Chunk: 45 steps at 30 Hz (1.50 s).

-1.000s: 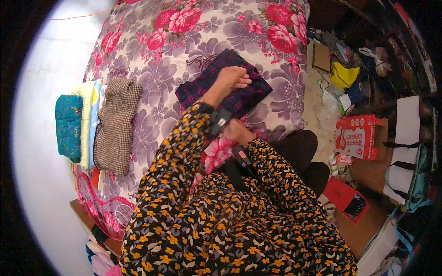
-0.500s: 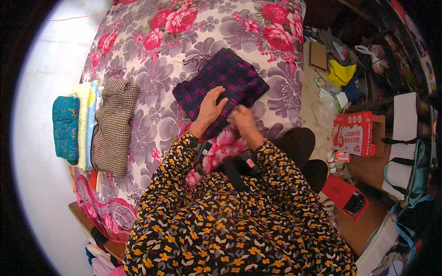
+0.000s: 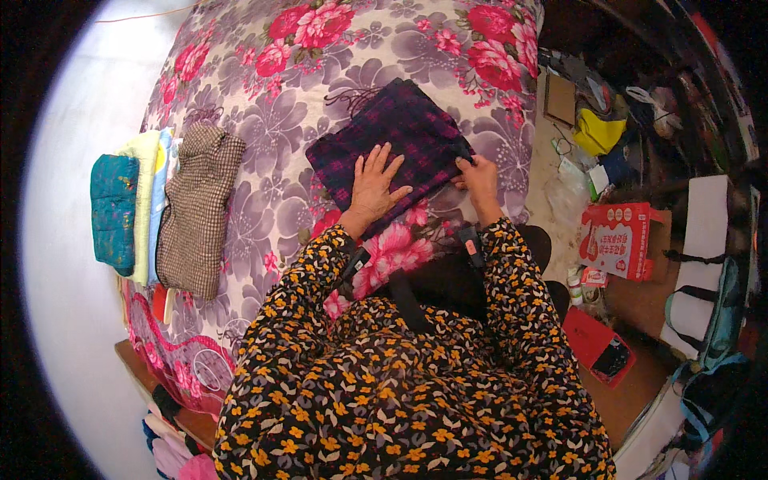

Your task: The person folds a dark plaid garment on a floral bedsheet, smoothing and aligning the fabric into a compact rectangle. The person then picks up several small packaged items from the floor and places them on the bed.

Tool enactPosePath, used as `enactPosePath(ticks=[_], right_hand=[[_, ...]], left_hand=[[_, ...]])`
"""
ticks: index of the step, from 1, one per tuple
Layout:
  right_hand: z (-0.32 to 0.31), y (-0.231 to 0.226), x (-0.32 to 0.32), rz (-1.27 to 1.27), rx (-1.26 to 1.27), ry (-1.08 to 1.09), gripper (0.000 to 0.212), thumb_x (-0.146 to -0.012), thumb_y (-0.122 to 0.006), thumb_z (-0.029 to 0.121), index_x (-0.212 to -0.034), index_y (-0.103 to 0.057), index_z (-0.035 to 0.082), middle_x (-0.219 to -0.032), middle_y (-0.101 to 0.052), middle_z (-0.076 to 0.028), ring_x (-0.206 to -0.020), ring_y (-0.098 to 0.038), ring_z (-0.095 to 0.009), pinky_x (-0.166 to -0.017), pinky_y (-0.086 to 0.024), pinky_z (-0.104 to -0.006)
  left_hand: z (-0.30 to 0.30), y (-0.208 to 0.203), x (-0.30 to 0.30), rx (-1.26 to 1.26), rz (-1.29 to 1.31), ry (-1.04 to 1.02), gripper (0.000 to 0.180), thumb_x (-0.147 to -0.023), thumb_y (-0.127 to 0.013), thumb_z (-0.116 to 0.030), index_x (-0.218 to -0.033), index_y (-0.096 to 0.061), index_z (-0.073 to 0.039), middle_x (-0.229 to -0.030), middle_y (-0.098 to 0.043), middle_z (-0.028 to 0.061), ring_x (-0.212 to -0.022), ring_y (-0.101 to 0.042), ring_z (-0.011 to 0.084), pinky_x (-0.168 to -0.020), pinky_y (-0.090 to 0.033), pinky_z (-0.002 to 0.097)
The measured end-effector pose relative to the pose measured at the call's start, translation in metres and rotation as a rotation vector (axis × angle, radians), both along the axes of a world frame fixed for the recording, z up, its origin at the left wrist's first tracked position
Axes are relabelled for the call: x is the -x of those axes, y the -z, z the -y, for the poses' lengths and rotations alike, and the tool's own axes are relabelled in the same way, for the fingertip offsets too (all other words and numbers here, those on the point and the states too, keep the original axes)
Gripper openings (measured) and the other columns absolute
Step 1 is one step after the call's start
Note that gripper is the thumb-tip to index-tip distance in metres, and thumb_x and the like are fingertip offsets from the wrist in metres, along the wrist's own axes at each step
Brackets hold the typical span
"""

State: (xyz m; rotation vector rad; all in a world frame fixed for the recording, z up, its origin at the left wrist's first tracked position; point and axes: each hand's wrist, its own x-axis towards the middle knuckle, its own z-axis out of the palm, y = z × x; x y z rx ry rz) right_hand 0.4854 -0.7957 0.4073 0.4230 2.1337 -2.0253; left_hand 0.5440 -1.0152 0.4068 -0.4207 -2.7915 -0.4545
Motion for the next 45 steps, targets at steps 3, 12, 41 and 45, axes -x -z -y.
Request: enactPosePath(ticks=[3, 12, 41, 45], right_hand=[[0.0, -0.011, 0.002, -0.061, -0.063, 0.04, 0.021, -0.08, -0.065, 0.015, -0.089, -0.058, -0.003, -0.07, -0.06, -0.008, -0.052, -0.06, -0.016, -0.045, -0.045, -0.0254], [0.032, -0.056, -0.018, -1.006, -0.64, -0.115, 0.012, -0.077, -0.06, 0.005, -0.089, -0.056, 0.005, -0.08, -0.055, -0.009, -0.069, -0.056, -0.028, -0.06, -0.046, -0.0348], [0.024, -0.044, 0.024, -1.089, -0.964, -0.455, 0.043, -0.077, -0.058, 0.004, -0.119, -0.048, 0.005, -0.125, -0.047, -0.01, -0.117, -0.043, -0.027, -0.095, -0.034, -0.0405], [0.028, -0.03, 0.034, -0.935, -1.184, -0.555, 0.049, -0.082, -0.055, 0.018, -0.128, -0.041, 0.009, -0.137, -0.036, -0.006, -0.127, -0.032, -0.023, -0.1, -0.027, -0.0467]], left_hand=[[0.0, -0.003, 0.001, -0.035, 0.008, -0.011, 0.057, -0.081, -0.059, -0.039, -0.127, -0.044, -0.01, -0.14, -0.028, 0.0141, -0.13, -0.026, 0.0323, -0.104, -0.02, 0.0478], [-0.013, -0.036, 0.06, -0.214, -0.302, 0.231, 0.037, -0.076, -0.062, -0.009, -0.111, -0.053, -0.003, -0.126, -0.047, 0.011, -0.117, -0.044, 0.0266, -0.093, -0.035, 0.0383], [-0.006, -0.024, 0.066, -0.029, -0.223, 0.034, 0.041, -0.08, -0.059, -0.026, -0.116, -0.051, -0.007, -0.127, -0.045, 0.0102, -0.121, -0.039, 0.0266, -0.1, -0.027, 0.0449], [0.01, -0.01, 0.068, 0.009, -0.142, -0.013, 0.047, -0.086, -0.049, -0.038, -0.125, -0.046, -0.011, -0.135, -0.039, 0.0088, -0.126, -0.032, 0.0262, -0.102, -0.025, 0.0445]])
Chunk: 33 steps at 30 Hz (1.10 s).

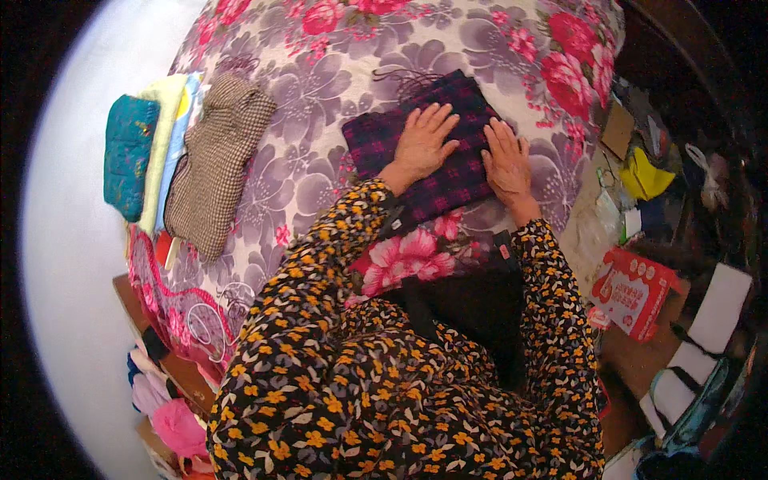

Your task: The person folds a dark plaid garment on a floral bedsheet, smoothing and aligning the fabric into a compact rectangle. The person then picks up several small packaged items from the floor and places them on the bed.

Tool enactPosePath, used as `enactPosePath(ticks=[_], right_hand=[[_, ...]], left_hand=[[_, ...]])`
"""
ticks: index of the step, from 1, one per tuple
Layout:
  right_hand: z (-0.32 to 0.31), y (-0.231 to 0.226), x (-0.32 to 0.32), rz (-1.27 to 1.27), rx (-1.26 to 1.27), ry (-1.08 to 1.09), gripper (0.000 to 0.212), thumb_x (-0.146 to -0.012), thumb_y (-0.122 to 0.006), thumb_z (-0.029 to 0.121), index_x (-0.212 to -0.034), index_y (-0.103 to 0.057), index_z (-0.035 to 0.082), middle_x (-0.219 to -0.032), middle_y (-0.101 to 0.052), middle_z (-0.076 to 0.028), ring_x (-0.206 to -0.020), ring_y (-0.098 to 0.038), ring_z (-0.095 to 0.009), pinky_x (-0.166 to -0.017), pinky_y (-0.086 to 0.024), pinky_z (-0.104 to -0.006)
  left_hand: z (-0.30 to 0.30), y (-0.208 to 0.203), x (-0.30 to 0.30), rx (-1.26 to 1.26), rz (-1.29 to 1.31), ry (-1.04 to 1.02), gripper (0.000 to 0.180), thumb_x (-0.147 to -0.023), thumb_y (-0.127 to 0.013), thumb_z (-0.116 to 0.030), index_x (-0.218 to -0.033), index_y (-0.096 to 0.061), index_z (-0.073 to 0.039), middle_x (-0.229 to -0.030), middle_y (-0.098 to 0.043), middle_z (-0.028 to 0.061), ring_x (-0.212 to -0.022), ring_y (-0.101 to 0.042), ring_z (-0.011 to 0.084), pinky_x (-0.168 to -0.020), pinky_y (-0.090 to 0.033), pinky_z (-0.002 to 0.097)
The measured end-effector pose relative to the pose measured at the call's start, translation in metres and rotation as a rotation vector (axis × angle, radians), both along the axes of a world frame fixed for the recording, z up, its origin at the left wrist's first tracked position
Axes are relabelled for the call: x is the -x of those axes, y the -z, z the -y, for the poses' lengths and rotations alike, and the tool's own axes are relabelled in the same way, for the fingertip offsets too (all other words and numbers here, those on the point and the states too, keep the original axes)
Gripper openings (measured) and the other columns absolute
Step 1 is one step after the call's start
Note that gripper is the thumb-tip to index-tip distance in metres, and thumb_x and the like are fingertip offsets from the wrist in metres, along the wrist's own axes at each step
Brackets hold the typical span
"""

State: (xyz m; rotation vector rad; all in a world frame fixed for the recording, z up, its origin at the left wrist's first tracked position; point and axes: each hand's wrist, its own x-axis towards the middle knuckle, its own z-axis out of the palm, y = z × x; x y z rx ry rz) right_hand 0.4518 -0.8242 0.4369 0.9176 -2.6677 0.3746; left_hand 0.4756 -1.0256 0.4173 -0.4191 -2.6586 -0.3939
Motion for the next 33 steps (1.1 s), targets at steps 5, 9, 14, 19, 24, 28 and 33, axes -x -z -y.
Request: enactPosePath(ticks=[5, 9, 14, 19, 24, 28, 33], right_hand=[[0.0, 0.009, 0.001, 0.012, -0.017, 0.016, 0.049, -0.084, -0.053, 0.02, -0.13, -0.039, 0.011, -0.139, -0.034, -0.004, -0.129, -0.03, -0.022, -0.1, -0.026, -0.0476], [-0.011, 0.003, 0.009, 0.108, 0.225, -0.129, 0.048, -0.082, -0.055, 0.013, -0.128, -0.041, 0.008, -0.137, -0.037, -0.01, -0.127, -0.034, -0.026, -0.1, -0.029, -0.0404], [-0.038, -0.001, 0.005, 0.324, 0.597, 0.093, 0.044, -0.08, -0.061, 0.014, -0.12, -0.047, 0.001, -0.119, -0.05, -0.015, -0.107, -0.05, -0.026, -0.088, -0.04, -0.0334], [-0.05, 0.006, -0.002, 0.533, 0.613, 0.341, 0.049, -0.074, -0.069, 0.031, -0.106, -0.055, -0.003, -0.087, -0.059, -0.013, -0.077, -0.057, -0.023, -0.071, -0.046, -0.0347], [-0.049, -0.006, 0.017, 0.675, 0.204, 0.35, 0.059, -0.067, -0.073, 0.038, -0.1, -0.057, -0.007, -0.088, -0.062, -0.017, -0.081, -0.059, -0.026, -0.073, -0.045, -0.0349], [-0.041, -0.019, 0.025, 0.801, 0.17, 0.319, 0.052, -0.065, -0.074, 0.034, -0.094, -0.058, -0.006, -0.082, -0.062, -0.014, -0.075, -0.059, -0.022, -0.068, -0.045, -0.0339], [-0.034, -0.022, 0.003, 1.243, 0.704, 0.166, 0.042, -0.071, -0.069, 0.02, -0.105, -0.059, -0.002, -0.096, -0.062, -0.005, -0.084, -0.057, -0.015, -0.073, -0.046, -0.0308]], left_hand=[[0.007, -0.007, 0.001, -0.117, 0.019, 0.068, 0.047, -0.085, -0.054, -0.031, -0.127, -0.044, -0.011, -0.135, -0.038, 0.0088, -0.126, -0.034, 0.0284, -0.104, -0.024, 0.0441], [0.039, -0.018, -0.027, -0.346, -0.08, 0.159, 0.052, -0.073, -0.066, -0.008, -0.122, -0.047, -0.008, -0.129, -0.044, 0.0123, -0.122, -0.039, 0.0305, -0.102, -0.029, 0.0397], [0.082, -0.011, -0.118, -0.808, 0.368, -0.725, 0.043, -0.076, -0.069, -0.021, -0.107, -0.049, 0.002, -0.089, -0.058, 0.0111, -0.082, -0.058, 0.0227, -0.072, -0.049, 0.0323], [0.07, 0.01, -0.151, -1.488, 0.841, -0.426, 0.04, -0.076, -0.071, -0.026, -0.102, -0.052, -0.002, -0.086, -0.059, 0.0038, -0.078, -0.057, 0.0141, -0.063, -0.048, 0.0269], [0.06, 0.023, -0.141, -1.52, 0.87, -0.312, 0.042, -0.078, -0.069, -0.02, -0.111, -0.051, -0.002, -0.096, -0.06, 0.0052, -0.083, -0.059, 0.0147, -0.068, -0.05, 0.0285], [0.057, 0.031, -0.137, -1.904, 0.821, -0.145, 0.042, -0.079, -0.066, -0.012, -0.117, -0.049, -0.003, -0.105, -0.06, 0.0072, -0.091, -0.059, 0.0196, -0.078, -0.051, 0.0335], [0.072, 0.028, -0.142, -2.274, 0.967, -0.038, 0.045, -0.077, -0.063, -0.007, -0.118, -0.048, -0.001, -0.113, -0.058, 0.0103, -0.101, -0.057, 0.0222, -0.091, -0.046, 0.0368]])
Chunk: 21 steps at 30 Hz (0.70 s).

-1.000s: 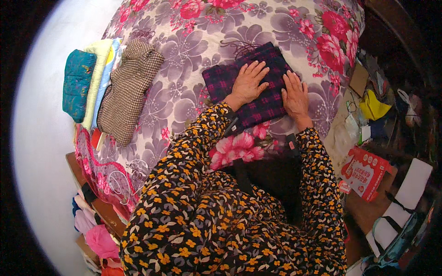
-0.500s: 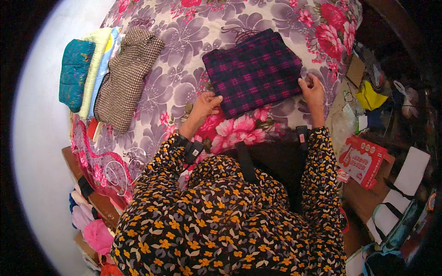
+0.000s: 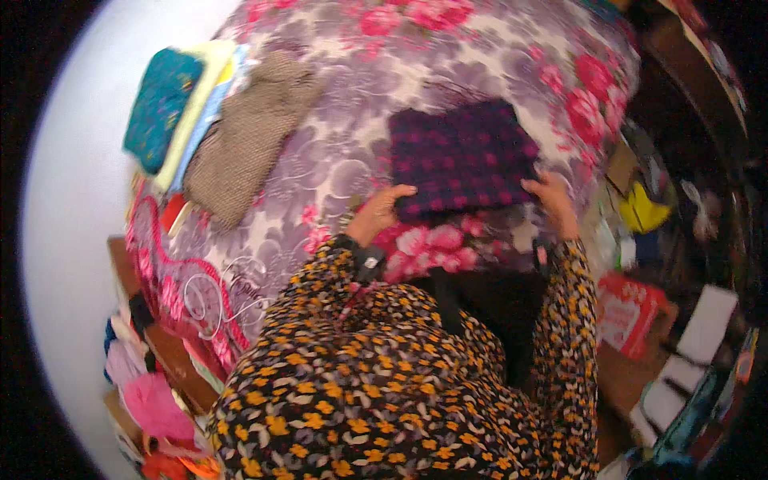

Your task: The person folds a dark plaid garment on a floral bedsheet, smoothing and aligning the fabric into a compact rectangle. The person then picks up several small packaged items from the floor and places them on the bed.

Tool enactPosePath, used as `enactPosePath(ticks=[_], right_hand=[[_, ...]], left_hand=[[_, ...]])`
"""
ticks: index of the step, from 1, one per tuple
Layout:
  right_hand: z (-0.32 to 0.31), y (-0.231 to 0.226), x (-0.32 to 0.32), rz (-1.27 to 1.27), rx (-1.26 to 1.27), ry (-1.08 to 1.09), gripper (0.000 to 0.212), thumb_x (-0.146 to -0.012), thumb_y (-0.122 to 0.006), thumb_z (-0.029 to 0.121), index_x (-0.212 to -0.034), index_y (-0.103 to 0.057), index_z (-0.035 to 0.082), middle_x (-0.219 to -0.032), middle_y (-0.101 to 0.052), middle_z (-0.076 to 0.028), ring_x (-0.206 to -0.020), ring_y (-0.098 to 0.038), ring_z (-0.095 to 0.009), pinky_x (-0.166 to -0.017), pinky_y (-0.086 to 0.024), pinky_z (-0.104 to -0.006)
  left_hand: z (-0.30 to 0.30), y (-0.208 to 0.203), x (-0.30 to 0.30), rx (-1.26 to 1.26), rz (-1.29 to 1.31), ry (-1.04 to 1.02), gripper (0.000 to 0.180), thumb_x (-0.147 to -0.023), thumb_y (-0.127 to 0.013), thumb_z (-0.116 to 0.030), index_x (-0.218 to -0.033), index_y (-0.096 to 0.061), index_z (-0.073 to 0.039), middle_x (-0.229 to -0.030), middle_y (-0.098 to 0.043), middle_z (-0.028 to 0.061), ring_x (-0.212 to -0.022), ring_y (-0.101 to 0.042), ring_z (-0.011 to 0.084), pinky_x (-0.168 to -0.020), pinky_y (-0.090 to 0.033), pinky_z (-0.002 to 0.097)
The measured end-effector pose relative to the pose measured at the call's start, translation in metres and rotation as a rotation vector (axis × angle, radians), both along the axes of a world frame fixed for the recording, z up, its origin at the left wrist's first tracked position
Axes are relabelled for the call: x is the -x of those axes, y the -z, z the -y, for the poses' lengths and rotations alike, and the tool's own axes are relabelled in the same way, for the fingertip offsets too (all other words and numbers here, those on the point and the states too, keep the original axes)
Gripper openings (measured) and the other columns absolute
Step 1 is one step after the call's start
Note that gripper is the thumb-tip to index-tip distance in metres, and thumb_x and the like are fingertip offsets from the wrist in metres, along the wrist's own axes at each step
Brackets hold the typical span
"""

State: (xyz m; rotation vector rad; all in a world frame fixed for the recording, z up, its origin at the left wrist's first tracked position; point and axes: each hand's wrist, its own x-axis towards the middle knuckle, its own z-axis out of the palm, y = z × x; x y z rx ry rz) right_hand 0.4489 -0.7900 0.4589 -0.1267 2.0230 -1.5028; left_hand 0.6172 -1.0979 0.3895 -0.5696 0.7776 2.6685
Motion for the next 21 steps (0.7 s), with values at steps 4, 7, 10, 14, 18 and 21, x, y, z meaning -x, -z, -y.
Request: enactPosePath(ticks=[4, 7, 10, 14, 18, 21], right_hand=[[0.004, 0.01, -0.024, 0.067, 0.016, 0.232, 0.032, -0.076, -0.062, 0.011, -0.106, -0.057, -0.001, -0.09, -0.062, -0.004, -0.081, -0.057, -0.014, -0.073, -0.046, -0.03], [0.007, 0.018, -0.032, 0.059, 0.267, 0.172, 0.035, -0.076, -0.063, 0.019, -0.107, -0.056, 0.004, -0.088, -0.06, -0.002, -0.074, -0.056, -0.014, -0.064, -0.044, -0.0277], [0.003, 0.017, -0.033, 0.084, 0.269, 0.218, 0.035, -0.074, -0.065, 0.021, -0.103, -0.056, 0.005, -0.088, -0.059, -0.001, -0.072, -0.056, -0.014, -0.059, -0.044, -0.0277], [0.0, -0.002, -0.033, 0.13, 0.219, 0.252, 0.03, -0.074, -0.066, 0.021, -0.097, -0.056, 0.006, -0.086, -0.059, -0.001, -0.073, -0.057, -0.014, -0.055, -0.046, -0.0299], [0.021, -0.036, -0.038, 0.127, 0.207, 0.28, 0.029, -0.074, -0.067, 0.023, -0.095, -0.056, 0.007, -0.081, -0.058, -0.001, -0.065, -0.056, -0.013, -0.053, -0.046, -0.0284], [0.051, -0.067, -0.039, 0.121, 0.159, 0.288, 0.024, -0.075, -0.066, 0.021, -0.091, -0.056, 0.006, -0.077, -0.058, -0.001, -0.061, -0.056, -0.012, -0.05, -0.045, -0.0264]], left_hand=[[0.013, 0.0, -0.004, -0.152, -0.024, -0.079, 0.035, -0.08, -0.062, -0.014, -0.112, -0.053, -0.001, -0.108, -0.061, 0.0103, -0.097, -0.059, 0.0231, -0.093, -0.045, 0.0372], [0.015, 0.004, 0.003, -0.067, -0.024, -0.071, 0.032, -0.077, -0.063, -0.01, -0.107, -0.056, -0.001, -0.103, -0.062, 0.0102, -0.09, -0.061, 0.0219, -0.085, -0.049, 0.0372], [0.014, 0.001, 0.007, 0.004, -0.049, -0.085, 0.028, -0.075, -0.061, -0.004, -0.102, -0.057, -0.001, -0.093, -0.064, 0.0096, -0.083, -0.062, 0.0211, -0.077, -0.053, 0.0352], [0.017, -0.031, 0.005, 0.129, -0.129, -0.08, 0.023, -0.076, -0.058, -0.006, -0.098, -0.058, 0.0, -0.091, -0.063, 0.0096, -0.078, -0.062, 0.0204, -0.073, -0.053, 0.032], [0.038, -0.078, -0.001, 0.293, -0.054, -0.117, 0.023, -0.073, -0.057, -0.005, -0.095, -0.058, 0.002, -0.087, -0.063, 0.0104, -0.072, -0.062, 0.0217, -0.069, -0.053, 0.0332], [0.065, -0.112, -0.012, 0.402, -0.074, -0.126, 0.027, -0.071, -0.057, -0.004, -0.096, -0.057, 0.004, -0.087, -0.063, 0.0122, -0.072, -0.062, 0.0228, -0.069, -0.052, 0.0347]])
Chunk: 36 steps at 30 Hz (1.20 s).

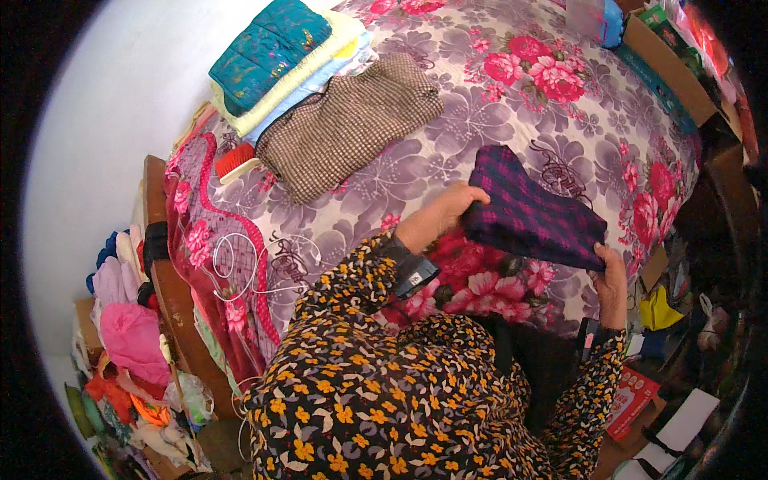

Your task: The person folds a dark plaid garment on a floral bedsheet, smoothing and aligning the fabric into a compact rectangle. The person then picks up several small packaged items from the floor and places them on the bed.

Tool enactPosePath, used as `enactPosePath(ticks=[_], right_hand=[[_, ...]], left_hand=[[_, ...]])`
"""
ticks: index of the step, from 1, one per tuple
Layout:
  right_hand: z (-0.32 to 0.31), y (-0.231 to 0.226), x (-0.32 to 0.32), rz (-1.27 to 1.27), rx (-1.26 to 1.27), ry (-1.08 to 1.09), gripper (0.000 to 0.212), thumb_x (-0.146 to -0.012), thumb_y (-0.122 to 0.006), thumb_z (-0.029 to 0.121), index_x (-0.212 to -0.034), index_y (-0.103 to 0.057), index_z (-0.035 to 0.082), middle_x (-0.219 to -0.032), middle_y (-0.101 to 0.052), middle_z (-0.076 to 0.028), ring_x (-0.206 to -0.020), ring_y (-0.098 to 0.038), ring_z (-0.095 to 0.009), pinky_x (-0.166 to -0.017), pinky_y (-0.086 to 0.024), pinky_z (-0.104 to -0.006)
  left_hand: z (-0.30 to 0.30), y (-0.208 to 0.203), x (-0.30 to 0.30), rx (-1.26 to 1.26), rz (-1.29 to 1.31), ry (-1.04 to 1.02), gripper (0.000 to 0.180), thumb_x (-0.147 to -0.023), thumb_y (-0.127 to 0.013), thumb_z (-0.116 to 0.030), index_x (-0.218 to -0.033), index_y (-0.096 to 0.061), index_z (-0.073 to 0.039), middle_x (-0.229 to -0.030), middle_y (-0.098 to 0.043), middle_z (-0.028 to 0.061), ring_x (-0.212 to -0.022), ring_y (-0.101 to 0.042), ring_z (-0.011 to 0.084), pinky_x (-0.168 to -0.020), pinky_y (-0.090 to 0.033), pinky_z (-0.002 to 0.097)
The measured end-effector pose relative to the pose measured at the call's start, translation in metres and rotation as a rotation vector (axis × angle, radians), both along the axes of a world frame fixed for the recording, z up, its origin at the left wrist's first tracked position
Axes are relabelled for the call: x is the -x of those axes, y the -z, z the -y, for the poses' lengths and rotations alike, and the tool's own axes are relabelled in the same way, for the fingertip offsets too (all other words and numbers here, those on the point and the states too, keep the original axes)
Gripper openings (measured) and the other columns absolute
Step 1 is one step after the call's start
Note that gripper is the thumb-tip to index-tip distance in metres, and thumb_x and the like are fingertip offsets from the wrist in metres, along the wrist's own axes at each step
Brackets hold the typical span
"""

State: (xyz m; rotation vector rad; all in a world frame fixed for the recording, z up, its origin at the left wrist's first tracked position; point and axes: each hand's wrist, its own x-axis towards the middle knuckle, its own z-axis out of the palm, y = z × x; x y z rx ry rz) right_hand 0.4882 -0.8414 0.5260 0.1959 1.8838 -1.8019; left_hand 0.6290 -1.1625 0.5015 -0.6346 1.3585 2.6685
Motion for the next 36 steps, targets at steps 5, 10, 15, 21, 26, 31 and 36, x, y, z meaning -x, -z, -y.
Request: enactPosePath(ticks=[5, 10, 15, 21, 26, 31, 36], right_hand=[[0.084, -0.057, 0.001, -0.108, 0.184, -0.241, 0.016, -0.079, -0.062, 0.018, -0.086, -0.057, 0.005, -0.073, -0.057, -0.001, -0.057, -0.054, -0.01, -0.044, -0.038, -0.0223], [0.174, -0.117, -0.003, -0.254, 0.216, -0.308, 0.019, -0.08, -0.063, 0.019, -0.09, -0.057, 0.004, -0.073, -0.057, 0.001, -0.056, -0.052, -0.007, -0.043, -0.038, -0.0199], [0.205, -0.129, -0.025, -0.347, 0.252, -0.336, 0.019, -0.081, -0.061, 0.016, -0.095, -0.056, 0.003, -0.076, -0.057, 0.001, -0.057, -0.052, -0.007, -0.044, -0.039, -0.0199], [0.175, -0.089, -0.046, -0.23, 0.196, -0.333, 0.017, -0.08, -0.062, 0.015, -0.089, -0.057, 0.002, -0.074, -0.058, -0.002, -0.056, -0.053, -0.009, -0.047, -0.041, -0.0213], [0.165, -0.064, -0.049, -0.079, 0.027, -0.319, 0.014, -0.077, -0.065, 0.017, -0.075, -0.056, 0.006, -0.068, -0.055, -0.001, -0.052, -0.05, -0.01, -0.043, -0.039, -0.0238], [0.228, -0.103, -0.033, -0.227, 0.079, -0.438, 0.018, -0.078, -0.064, 0.022, -0.078, -0.058, 0.005, -0.071, -0.055, -0.002, -0.055, -0.05, -0.01, -0.041, -0.035, -0.0227], [0.282, -0.136, -0.028, -0.208, 0.482, -0.499, 0.028, -0.086, -0.057, 0.025, -0.101, -0.057, 0.001, -0.098, -0.06, -0.008, -0.087, -0.059, -0.018, -0.065, -0.048, -0.0264]], left_hand=[[0.058, -0.064, -0.03, -0.027, -0.143, -0.191, 0.034, -0.07, -0.057, -0.004, -0.103, -0.054, 0.004, -0.089, -0.063, 0.0115, -0.074, -0.063, 0.0221, -0.069, -0.053, 0.0341], [0.12, -0.126, -0.067, 0.203, -0.32, -0.328, 0.04, -0.071, -0.057, -0.005, -0.11, -0.051, 0.002, -0.096, -0.062, 0.0113, -0.078, -0.063, 0.0208, -0.071, -0.053, 0.0317], [0.148, -0.136, -0.098, 0.242, -0.43, -0.439, 0.043, -0.074, -0.054, -0.004, -0.115, -0.047, 0.004, -0.101, -0.06, 0.0147, -0.082, -0.063, 0.0233, -0.075, -0.053, 0.0345], [0.111, -0.069, -0.116, 0.009, -0.169, -0.41, 0.035, -0.072, -0.055, -0.002, -0.107, -0.051, 0.002, -0.093, -0.06, 0.0097, -0.079, -0.061, 0.0203, -0.073, -0.052, 0.0313], [0.096, -0.044, -0.113, -0.141, 0.009, -0.33, 0.033, -0.07, -0.054, -0.001, -0.102, -0.053, 0.003, -0.091, -0.061, 0.0099, -0.075, -0.062, 0.0215, -0.072, -0.053, 0.0336], [0.14, -0.082, -0.136, 0.173, -0.11, -0.533, 0.037, -0.069, -0.059, -0.005, -0.105, -0.055, 0.002, -0.092, -0.062, 0.0102, -0.076, -0.062, 0.0215, -0.073, -0.052, 0.0332], [0.2, -0.078, -0.151, 0.192, -0.413, -0.782, 0.039, -0.073, -0.055, -0.002, -0.112, -0.05, 0.002, -0.102, -0.06, 0.0128, -0.085, -0.062, 0.0235, -0.078, -0.052, 0.0349]])
